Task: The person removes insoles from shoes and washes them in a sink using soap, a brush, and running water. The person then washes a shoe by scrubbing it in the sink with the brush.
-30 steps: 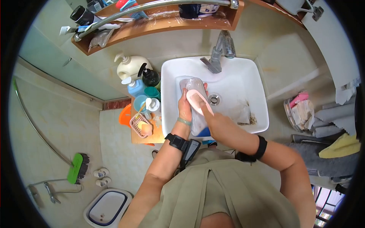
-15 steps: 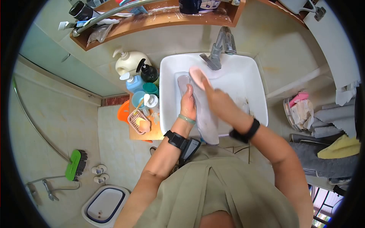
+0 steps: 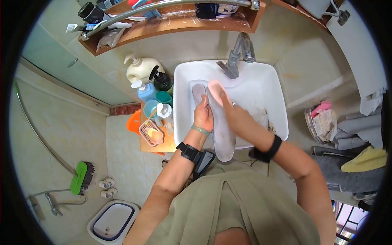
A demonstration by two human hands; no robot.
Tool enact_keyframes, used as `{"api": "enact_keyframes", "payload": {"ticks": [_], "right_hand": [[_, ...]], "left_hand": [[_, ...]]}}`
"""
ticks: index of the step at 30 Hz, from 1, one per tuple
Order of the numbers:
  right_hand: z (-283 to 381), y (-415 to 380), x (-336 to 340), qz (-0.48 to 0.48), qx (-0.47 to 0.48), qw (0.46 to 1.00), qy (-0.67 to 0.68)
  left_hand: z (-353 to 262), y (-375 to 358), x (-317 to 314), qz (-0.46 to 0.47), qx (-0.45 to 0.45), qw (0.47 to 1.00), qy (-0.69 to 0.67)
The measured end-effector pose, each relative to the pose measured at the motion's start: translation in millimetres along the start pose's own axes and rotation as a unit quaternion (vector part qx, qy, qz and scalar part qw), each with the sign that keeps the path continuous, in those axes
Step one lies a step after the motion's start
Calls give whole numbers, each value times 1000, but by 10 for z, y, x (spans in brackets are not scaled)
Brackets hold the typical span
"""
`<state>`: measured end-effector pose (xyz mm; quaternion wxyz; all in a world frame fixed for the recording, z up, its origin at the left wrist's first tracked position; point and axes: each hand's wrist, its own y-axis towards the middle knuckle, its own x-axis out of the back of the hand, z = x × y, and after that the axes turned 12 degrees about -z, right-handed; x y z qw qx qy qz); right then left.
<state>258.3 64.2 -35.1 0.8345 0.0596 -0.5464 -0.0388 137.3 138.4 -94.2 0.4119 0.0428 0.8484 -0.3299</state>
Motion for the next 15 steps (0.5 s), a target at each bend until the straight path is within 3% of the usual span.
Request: {"api": "enact_keyframes", "payload": {"ticks": [2, 4, 5, 7, 10, 13, 14, 15], "right_hand": [[177, -179, 57, 43, -19, 999, 2], [218, -255, 56, 51, -14, 998, 24], [26, -167, -103, -23, 20, 1000, -4], [-140, 165, -128, -29, 1, 1000, -1], [-15, 34, -125, -64, 14, 998, -4], [315, -312, 83, 63, -13, 998, -15], [244, -273, 16, 67, -13, 998, -14], [107, -185, -107, 5, -5, 1000, -18]], "left_hand": [[-23, -6, 31, -24, -22, 999, 14], [-6, 82, 122, -13, 13, 1000, -5], [75, 92, 172, -17, 19, 1000, -3], [195, 168, 204, 29, 39, 998, -31], [111, 243, 254, 3, 10, 999, -34], [-75, 175, 194, -32, 48, 998, -29], [-55, 114, 158, -36, 49, 998, -31], [-8, 30, 105, -32, 41, 998, -28]]}}
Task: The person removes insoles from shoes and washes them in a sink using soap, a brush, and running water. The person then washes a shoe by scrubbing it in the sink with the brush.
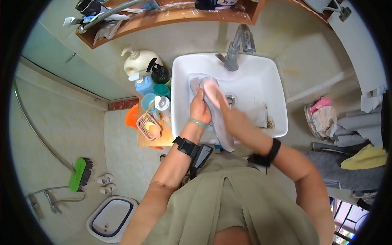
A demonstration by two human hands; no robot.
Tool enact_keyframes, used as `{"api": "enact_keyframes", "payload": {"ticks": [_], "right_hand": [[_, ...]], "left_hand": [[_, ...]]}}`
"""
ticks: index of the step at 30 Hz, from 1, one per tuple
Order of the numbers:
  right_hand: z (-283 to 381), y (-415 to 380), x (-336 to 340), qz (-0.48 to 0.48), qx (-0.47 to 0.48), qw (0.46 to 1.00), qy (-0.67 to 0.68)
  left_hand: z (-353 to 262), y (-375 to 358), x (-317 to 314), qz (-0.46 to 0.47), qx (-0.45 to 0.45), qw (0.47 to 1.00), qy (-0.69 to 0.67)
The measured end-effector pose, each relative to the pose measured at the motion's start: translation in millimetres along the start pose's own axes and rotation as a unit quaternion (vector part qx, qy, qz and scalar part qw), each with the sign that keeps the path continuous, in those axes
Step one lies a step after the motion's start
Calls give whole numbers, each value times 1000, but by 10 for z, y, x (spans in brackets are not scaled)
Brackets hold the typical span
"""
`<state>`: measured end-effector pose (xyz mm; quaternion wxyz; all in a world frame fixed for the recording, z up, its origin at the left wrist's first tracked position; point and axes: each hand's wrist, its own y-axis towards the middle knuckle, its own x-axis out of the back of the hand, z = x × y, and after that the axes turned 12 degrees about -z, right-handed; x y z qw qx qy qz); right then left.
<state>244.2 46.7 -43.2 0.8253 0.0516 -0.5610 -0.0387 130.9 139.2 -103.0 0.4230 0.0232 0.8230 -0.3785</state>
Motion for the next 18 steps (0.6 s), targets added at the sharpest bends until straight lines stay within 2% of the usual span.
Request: {"api": "enact_keyframes", "payload": {"ticks": [1, 5, 7, 8, 10, 14, 16, 17, 18], "right_hand": [[-112, 110, -69, -65, 8, 998, -5], [-283, 516, 56, -67, 10, 997, 44], [-186, 556, 299, -112, 30, 985, 126], [-173, 572, 334, -108, 32, 986, 126], [-155, 594, 381, -183, 62, 974, 114], [-125, 601, 433, -155, 39, 983, 88], [-162, 630, 408, -160, 70, 970, 168], [-184, 606, 433, -158, 71, 971, 167], [-148, 570, 533, -116, 22, 974, 194]], "left_hand": [[47, -48, -28, 6, -10, 1000, 2], [82, -22, 15, 35, -6, 999, 0], [-108, -103, -47, 104, 42, 993, 18], [-143, -139, -73, 102, 41, 994, 14], [-200, -202, -115, 106, 2, 990, 89], [-229, -308, -126, 94, 2, 987, 127], [-241, -323, -122, 149, 1, 956, 252], [-235, -288, -121, 148, 1, 957, 250], [-225, -258, -138, 170, -28, 938, 301]]}}
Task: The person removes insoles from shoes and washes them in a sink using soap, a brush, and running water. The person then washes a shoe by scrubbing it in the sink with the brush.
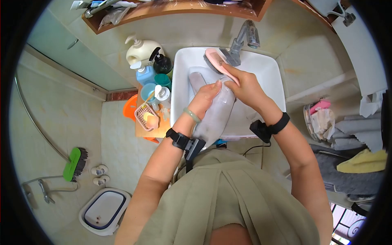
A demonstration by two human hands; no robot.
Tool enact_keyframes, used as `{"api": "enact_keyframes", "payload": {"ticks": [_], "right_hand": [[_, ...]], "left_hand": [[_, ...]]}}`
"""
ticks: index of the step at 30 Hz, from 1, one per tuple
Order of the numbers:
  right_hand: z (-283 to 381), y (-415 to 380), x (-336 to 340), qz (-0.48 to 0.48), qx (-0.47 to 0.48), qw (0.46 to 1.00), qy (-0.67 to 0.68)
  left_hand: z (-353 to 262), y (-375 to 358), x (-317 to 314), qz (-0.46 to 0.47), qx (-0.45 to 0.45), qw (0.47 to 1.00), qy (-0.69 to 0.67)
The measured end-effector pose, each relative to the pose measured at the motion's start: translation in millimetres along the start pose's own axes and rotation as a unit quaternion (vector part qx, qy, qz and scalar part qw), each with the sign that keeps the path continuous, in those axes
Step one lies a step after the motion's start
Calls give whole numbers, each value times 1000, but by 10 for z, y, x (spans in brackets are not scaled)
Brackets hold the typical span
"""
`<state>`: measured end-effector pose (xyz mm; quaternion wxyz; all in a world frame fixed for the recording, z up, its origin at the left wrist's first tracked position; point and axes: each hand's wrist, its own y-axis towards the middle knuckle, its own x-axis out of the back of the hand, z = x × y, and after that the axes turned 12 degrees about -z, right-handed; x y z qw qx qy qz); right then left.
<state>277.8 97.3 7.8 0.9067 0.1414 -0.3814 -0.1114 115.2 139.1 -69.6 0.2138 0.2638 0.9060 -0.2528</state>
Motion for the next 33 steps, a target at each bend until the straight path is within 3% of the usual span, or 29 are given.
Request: {"api": "enact_keyframes", "payload": {"ticks": [1, 2, 4, 5, 7, 8, 10, 11, 13, 14, 15, 17, 19, 21, 23, 29, 31, 32, 33], "right_hand": [[41, -23, 59, 31, -58, 998, 20], [21, -66, 89, 33, -55, 998, 19], [11, -158, 147, -47, 69, 997, -8], [29, -191, 186, -46, 72, 996, -10], [175, -223, 323, -114, 116, 986, -30], [229, -234, 369, -116, 117, 986, -31], [342, -234, 419, -185, 142, 968, -96], [390, -238, 431, -191, 144, 966, -99], [499, -259, 407, -224, 178, 953, -97], [542, -304, 364, -213, 189, 956, -74], [549, -381, 287, -185, 193, 962, -54], [519, -534, 71, -121, 211, 970, 22], [551, -707, -72, -76, 176, 980, 48], [528, -846, -172, -30, 141, 987, 72], [489, -954, -244, 18, 116, 986, 122], [637, -1067, 57, 93, 49, 994, 11], [593, -999, 69, 116, 45, 992, -24], [524, -925, 42, 101, 42, 993, -44], [441, -846, 16, 86, 40, 993, -65]], "left_hand": [[7, 23, -10, 16, -27, 998, 58], [26, 26, -21, 15, -30, 998, 56], [-7, -36, -97, -112, -201, 950, 211], [-6, -41, -98, -113, -204, 950, 208], [-21, -55, -72, -263, -256, 919, 147], [-49, -95, -14, -261, -258, 919, 147], [-132, -182, 104, -282, -77, 948, 127], [-101, -193, 80, -278, -83, 948, 129], [-43, -221, 10, -244, 84, 966, -29], [-13, -186, -77, -226, 113, 960, -118], [-9, -157, -145, -226, 109, 961, -118], [-10, -115, -220, -9, 49, 926, -373], [27, -70, -212, 15, 45, 930, -365], [-12, -108, -277, 98, 69, 878, -463], [-37, -106, -240, 103, 64, 876, -467], [-49, -92, -101, 110, 43, 882, -456], [29, -35, -81, 172, 48, 875, -450], [40, 8, -90, 192, 98, 850, -480], [118, 132, 0, 277, 86, 835, -467]]}}
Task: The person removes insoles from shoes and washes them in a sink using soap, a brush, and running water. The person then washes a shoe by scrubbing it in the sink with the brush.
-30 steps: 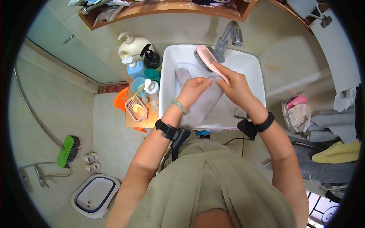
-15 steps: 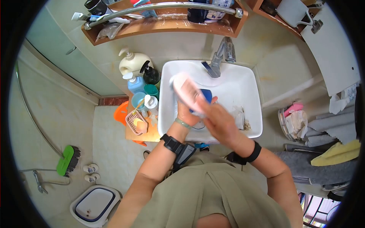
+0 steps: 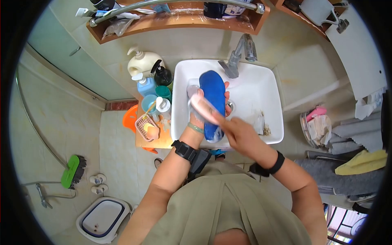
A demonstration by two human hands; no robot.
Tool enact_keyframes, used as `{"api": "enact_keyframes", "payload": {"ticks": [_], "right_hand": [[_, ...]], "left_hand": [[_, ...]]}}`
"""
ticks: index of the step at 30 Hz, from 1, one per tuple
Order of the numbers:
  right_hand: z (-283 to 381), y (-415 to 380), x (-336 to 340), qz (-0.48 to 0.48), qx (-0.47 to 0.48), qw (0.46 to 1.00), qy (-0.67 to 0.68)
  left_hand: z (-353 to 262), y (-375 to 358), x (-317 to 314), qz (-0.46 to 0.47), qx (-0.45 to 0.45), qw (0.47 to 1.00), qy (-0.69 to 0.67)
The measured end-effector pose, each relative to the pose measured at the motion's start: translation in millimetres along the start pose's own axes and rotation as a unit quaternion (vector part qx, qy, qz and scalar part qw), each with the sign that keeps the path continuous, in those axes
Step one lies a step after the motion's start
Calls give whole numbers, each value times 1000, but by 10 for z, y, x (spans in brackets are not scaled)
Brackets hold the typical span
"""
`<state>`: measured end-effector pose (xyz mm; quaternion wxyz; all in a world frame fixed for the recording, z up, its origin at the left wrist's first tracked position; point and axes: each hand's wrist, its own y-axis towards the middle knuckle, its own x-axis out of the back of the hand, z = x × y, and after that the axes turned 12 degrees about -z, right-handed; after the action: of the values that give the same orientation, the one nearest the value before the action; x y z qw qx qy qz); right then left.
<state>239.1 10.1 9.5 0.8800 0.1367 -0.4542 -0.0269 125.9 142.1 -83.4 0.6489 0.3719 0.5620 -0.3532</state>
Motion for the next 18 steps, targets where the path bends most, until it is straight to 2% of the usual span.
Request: {"api": "enact_keyframes", "payload": {"ticks": [1, 2, 3, 4, 6, 7, 8, 10, 11, 13, 14, 15, 17, 18], "right_hand": [[-126, 86, -43, 0, -2, 1000, 0], [-272, 175, -99, -44, 3, 999, 0], [-314, 227, -111, -89, 9, 996, 0], [-310, 212, -101, -90, 9, 996, -1], [-242, 164, -57, -66, -20, 997, -22], [-172, 66, -76, -39, -12, 999, -15], [-103, -4, -59, -39, -10, 999, -15], [0, -65, 7, 7, -42, 998, -54], [-173, 17, -35, -29, -2, 997, -74], [-434, 296, -55, -62, -28, 995, -78], [-510, 399, -26, -93, -48, 991, -81], [-533, 458, 15, -97, -49, 991, -83], [-547, 516, 69, -63, -117, 991, 35], [-566, 495, 36, -64, -118, 990, 35]], "left_hand": [[33, -12, -61, -76, -69, 993, 54], [68, -24, -185, -150, -138, 973, 109], [141, -102, -277, -113, -131, 980, 98], [168, -128, -327, -112, -130, 980, 98], [180, -146, -385, -182, -106, 973, 99], [117, -101, -283, -134, -164, 950, 231], [84, -127, -177, -178, -111, 971, 112], [139, -157, -250, -215, -125, 961, 121], [127, -151, -189, -249, -94, 952, 149], [133, -189, -131, -302, -36, 917, 257], [165, -207, -173, -300, -33, 917, 260], [196, -224, -247, -333, -42, 880, 335], [177, -250, -322, -367, -48, 808, 459], [195, -245, -335, -366, -47, 807, 460]]}}
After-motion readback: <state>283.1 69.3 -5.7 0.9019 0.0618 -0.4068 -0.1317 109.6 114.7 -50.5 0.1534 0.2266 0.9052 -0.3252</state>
